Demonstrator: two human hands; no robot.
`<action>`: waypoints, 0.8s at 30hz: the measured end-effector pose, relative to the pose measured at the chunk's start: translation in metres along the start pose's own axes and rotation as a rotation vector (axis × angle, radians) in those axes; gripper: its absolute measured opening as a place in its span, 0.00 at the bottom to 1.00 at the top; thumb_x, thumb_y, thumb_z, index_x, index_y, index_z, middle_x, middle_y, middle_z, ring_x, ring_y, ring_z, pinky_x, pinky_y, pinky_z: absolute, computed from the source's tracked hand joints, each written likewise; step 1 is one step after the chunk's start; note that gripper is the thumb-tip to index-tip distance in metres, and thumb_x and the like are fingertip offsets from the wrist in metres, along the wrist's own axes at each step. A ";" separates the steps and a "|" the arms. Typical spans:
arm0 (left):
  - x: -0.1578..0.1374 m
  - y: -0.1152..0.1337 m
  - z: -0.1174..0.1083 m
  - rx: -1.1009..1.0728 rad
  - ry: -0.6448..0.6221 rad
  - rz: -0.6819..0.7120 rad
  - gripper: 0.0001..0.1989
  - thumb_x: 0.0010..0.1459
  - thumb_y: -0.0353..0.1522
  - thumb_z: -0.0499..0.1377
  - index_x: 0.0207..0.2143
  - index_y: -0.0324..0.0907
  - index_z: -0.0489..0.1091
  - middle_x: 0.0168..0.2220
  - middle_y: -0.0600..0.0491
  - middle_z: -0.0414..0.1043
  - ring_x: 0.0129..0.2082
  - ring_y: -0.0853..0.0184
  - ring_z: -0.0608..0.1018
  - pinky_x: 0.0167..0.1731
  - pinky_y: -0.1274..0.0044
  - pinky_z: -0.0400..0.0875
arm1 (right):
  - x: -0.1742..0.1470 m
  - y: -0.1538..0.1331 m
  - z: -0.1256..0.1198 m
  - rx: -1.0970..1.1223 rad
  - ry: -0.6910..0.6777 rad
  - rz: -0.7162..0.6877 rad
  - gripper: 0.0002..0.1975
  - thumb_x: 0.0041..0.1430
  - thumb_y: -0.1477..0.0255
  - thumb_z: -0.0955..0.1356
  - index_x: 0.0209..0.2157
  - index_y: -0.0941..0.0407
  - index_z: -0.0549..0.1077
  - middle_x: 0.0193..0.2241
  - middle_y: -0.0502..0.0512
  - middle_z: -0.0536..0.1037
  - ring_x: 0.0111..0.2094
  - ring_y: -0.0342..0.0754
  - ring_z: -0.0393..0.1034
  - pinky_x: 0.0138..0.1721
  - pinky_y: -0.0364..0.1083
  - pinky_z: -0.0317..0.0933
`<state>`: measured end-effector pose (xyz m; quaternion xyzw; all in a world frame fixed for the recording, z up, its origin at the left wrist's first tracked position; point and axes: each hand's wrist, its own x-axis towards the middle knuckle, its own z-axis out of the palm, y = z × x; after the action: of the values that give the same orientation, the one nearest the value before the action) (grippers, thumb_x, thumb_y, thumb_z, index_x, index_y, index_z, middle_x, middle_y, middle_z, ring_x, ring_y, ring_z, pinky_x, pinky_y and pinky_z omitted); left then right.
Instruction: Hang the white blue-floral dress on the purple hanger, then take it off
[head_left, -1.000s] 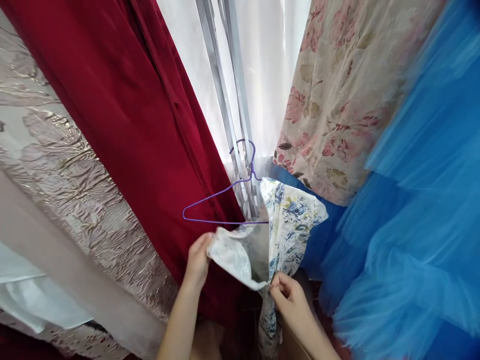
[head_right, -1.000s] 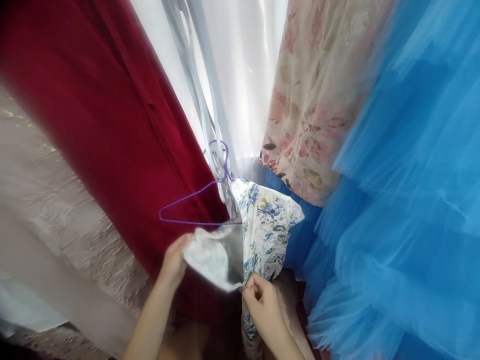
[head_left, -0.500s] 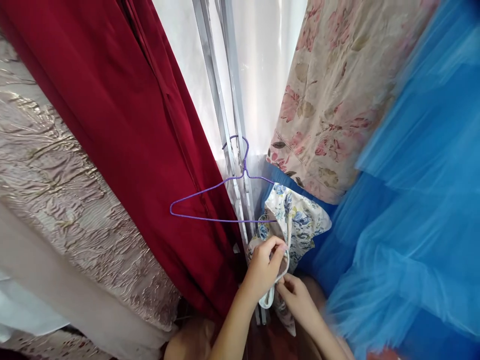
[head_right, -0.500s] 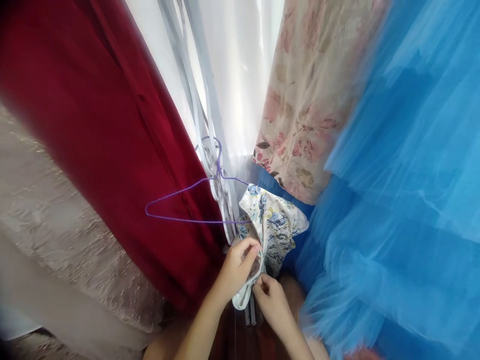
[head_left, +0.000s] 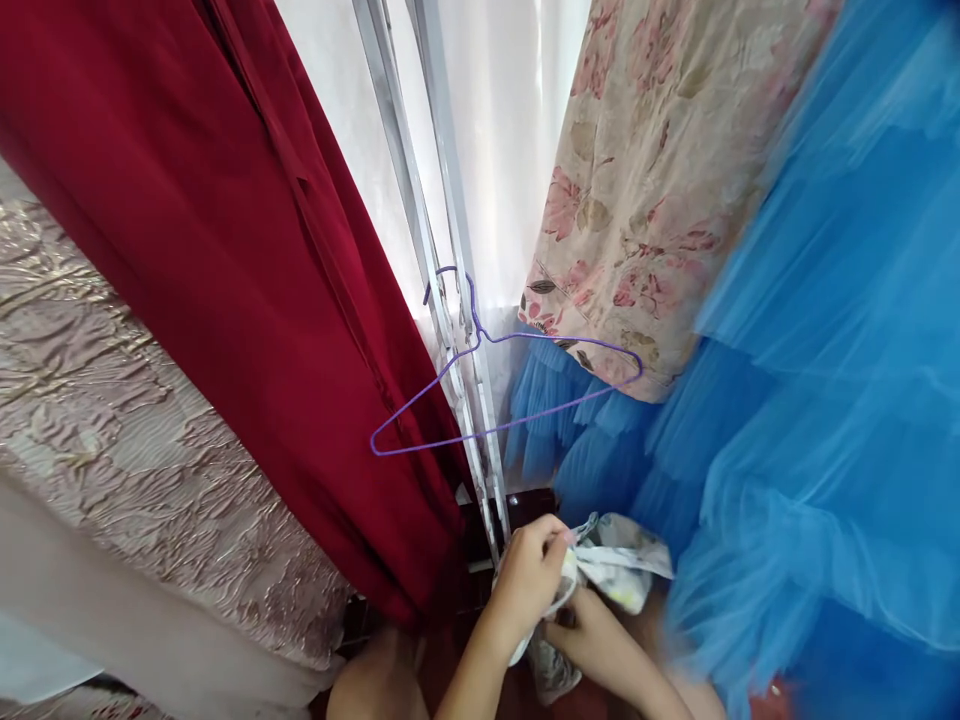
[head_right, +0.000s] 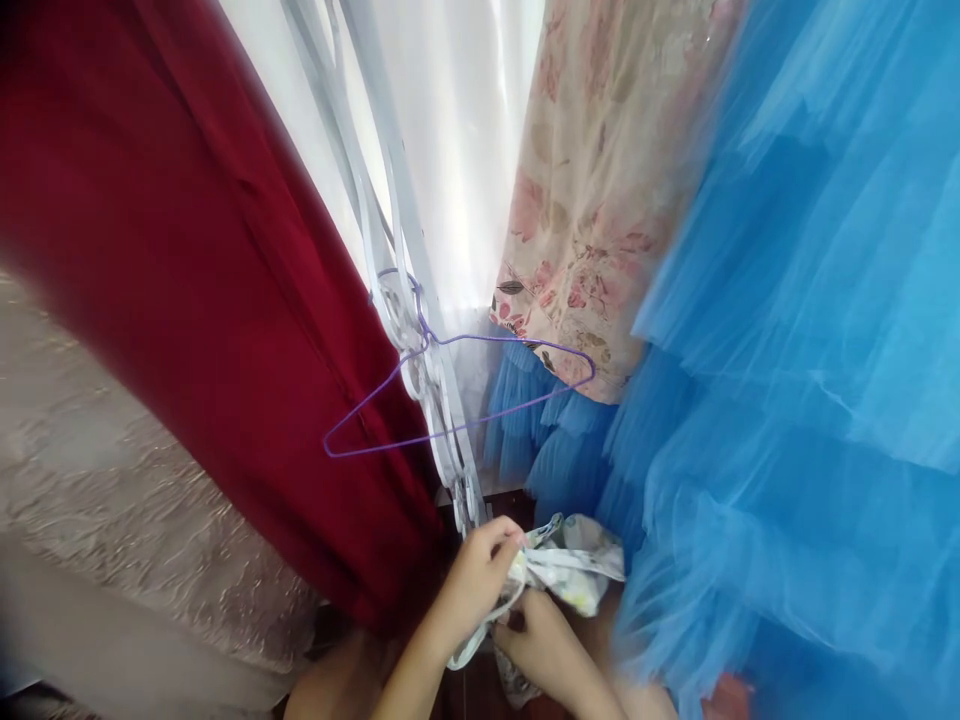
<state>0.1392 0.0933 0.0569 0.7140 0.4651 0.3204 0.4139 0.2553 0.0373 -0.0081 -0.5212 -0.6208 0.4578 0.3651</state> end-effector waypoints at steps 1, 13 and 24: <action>0.000 -0.004 -0.006 -0.037 0.060 -0.040 0.12 0.65 0.36 0.53 0.32 0.41 0.72 0.30 0.53 0.73 0.33 0.64 0.74 0.34 0.76 0.64 | -0.002 -0.004 -0.002 0.007 -0.012 0.023 0.01 0.52 0.75 0.69 0.29 0.57 0.72 0.27 0.53 0.75 0.34 0.52 0.71 0.39 0.48 0.65; -0.042 0.012 -0.058 -0.302 0.248 -0.075 0.17 0.67 0.45 0.53 0.42 0.42 0.72 0.37 0.49 0.76 0.38 0.62 0.77 0.38 0.75 0.69 | 0.007 -0.078 0.009 0.229 -0.035 -0.141 0.15 0.70 0.65 0.62 0.41 0.58 0.77 0.36 0.56 0.79 0.43 0.55 0.72 0.45 0.49 0.64; -0.097 -0.034 -0.096 0.023 -0.139 0.055 0.17 0.61 0.46 0.61 0.34 0.43 0.78 0.39 0.47 0.77 0.50 0.54 0.75 0.60 0.65 0.64 | -0.001 -0.109 -0.050 0.208 -0.180 -0.212 0.20 0.71 0.60 0.61 0.35 0.57 0.76 0.35 0.56 0.78 0.39 0.54 0.71 0.45 0.49 0.67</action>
<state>0.0094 0.0386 0.0628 0.7516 0.4193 0.2758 0.4281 0.2678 0.0415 0.1105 -0.3692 -0.6519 0.5231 0.4064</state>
